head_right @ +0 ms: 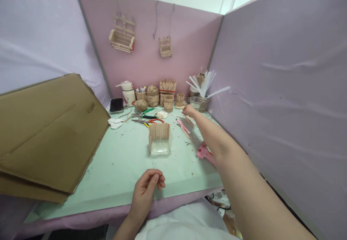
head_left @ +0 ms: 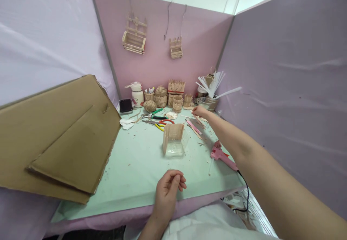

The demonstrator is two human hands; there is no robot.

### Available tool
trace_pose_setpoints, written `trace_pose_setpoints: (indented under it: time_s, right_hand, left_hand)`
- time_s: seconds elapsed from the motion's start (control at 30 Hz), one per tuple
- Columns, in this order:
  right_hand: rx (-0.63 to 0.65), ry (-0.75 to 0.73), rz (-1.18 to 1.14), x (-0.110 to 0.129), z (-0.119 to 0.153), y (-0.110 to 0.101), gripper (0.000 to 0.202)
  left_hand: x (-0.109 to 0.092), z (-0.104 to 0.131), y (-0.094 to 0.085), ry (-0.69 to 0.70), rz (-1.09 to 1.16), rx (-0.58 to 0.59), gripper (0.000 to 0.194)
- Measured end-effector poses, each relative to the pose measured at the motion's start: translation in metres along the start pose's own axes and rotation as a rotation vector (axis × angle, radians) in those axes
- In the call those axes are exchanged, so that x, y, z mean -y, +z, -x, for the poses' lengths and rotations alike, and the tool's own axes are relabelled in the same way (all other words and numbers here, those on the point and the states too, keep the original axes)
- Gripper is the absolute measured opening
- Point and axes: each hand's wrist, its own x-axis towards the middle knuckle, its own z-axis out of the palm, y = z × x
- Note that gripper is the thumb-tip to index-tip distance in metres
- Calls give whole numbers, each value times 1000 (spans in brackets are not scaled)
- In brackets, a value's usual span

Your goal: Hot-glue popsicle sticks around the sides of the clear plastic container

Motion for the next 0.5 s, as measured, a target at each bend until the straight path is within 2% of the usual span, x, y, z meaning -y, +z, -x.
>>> trace_pose_setpoints:
  time_s: [0.1,0.23,0.37,0.5]
  right_hand:
    - [-16,16,-70,-4,-3,-8,28]
    - [-57,-59,-159,-16,11,-19,14]
    - [-102,-68,-161,-30,19,-29,14]
    - [-124,-29,-59,-39,8,-32,21]
  left_hand:
    - [0,0,-1,-2,-2,5,35]
    - [0,0,-1,-2,-13,0,35]
    - [0,0,0,9,-37,-3,35]
    - [1,0,0,19,-66,4,33]
